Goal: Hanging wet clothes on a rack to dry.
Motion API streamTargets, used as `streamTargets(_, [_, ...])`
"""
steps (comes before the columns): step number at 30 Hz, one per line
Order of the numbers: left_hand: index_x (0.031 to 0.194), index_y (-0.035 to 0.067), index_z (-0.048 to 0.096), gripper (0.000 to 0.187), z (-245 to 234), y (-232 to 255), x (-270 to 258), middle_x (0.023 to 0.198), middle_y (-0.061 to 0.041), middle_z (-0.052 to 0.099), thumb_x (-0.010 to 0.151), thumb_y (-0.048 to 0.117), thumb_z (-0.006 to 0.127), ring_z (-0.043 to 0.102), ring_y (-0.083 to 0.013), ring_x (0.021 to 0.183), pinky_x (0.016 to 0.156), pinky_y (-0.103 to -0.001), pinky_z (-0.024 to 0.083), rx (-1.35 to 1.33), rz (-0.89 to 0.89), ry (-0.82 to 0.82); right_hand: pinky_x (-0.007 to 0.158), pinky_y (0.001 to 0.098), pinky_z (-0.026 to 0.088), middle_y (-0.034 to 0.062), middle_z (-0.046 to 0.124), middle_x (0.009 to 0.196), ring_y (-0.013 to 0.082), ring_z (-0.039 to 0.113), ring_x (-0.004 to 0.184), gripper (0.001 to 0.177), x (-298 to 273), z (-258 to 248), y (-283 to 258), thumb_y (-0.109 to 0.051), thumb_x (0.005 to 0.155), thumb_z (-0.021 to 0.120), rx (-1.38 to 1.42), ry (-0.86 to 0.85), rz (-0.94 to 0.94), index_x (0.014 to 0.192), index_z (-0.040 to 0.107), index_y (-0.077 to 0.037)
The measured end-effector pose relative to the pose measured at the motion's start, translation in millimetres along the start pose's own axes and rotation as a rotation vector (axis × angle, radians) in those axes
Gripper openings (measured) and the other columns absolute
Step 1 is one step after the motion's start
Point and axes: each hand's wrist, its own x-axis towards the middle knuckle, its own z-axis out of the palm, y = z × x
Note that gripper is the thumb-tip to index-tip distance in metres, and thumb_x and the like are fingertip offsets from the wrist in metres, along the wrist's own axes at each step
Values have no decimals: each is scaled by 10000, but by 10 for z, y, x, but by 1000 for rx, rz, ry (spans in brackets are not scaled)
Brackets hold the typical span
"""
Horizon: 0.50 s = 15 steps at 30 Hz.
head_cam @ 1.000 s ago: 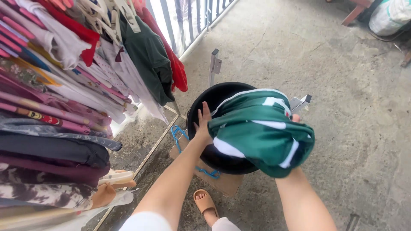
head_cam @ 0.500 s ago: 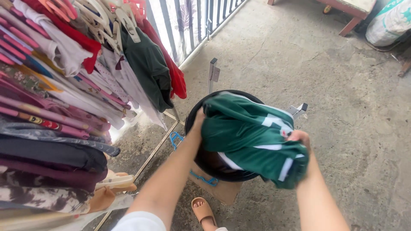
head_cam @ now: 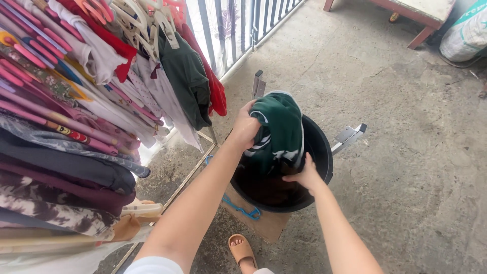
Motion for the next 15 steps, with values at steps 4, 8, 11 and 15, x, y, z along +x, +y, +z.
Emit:
streamTargets(4, [1278,-1,639,448,25,38,-77,1111,-103,713,858,74,771,669,-175,988,858,-312,556,14,4,-24,1197,398,311,174,117,1663,315,245,1509,1631,155,349,271,-238,465,1045,69,-127,23,1608,-112,-107])
streamTargets(8, [1162,1,660,267,-90,8,-92,1032,-97,711,907,55,717,678,-192,919,822,-351,584,-299,19,-153,1210,389,314,188,167,1657,329,260,1509,1642,348,613,564,-149,435,1037,76,-13,-76,1605,-113,-80])
streamTargets(11, [1123,-10,666,189,-182,40,-78,1022,-101,709,947,56,686,681,-198,911,822,-361,588,-400,37,-261,1161,386,379,159,340,1567,308,389,1430,1467,372,574,345,-101,437,986,229,7,-145,1586,75,-75])
streamTargets(15, [1150,-1,665,241,-216,174,-159,1030,-92,709,925,84,689,681,-187,916,814,-345,588,-329,-37,-221,1019,652,430,216,706,1167,369,630,971,613,633,370,356,-225,828,725,647,-277,211,1400,659,-13])
